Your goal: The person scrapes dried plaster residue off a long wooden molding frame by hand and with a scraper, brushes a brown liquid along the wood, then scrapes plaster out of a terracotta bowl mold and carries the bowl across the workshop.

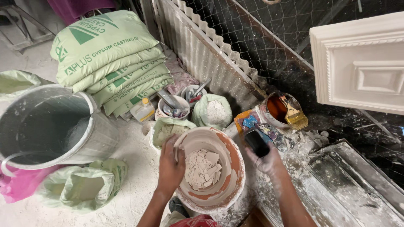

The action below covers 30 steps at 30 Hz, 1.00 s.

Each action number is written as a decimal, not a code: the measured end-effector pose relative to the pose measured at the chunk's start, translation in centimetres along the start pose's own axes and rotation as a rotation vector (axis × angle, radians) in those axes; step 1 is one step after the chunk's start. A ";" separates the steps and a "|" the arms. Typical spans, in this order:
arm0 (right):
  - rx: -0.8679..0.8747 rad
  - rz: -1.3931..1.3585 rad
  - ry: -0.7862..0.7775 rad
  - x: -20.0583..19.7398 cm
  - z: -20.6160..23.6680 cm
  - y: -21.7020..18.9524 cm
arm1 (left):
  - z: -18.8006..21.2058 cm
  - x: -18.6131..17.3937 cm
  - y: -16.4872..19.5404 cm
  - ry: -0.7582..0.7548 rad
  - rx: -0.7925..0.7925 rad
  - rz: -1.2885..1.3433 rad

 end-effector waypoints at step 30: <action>-0.629 0.638 0.153 6.8 -6.8 9.0 | 1.7 -0.9 -5.8 -0.700 0.393 -0.581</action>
Point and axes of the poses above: each hand's wrist, its own z-axis away from the middle knuckle, its own x-axis out of the palm, y = z × x, the point moved 2 cm from there along -z, towards the middle knuckle, and after that the axes turned 14 degrees about z, right-handed, at the moved point
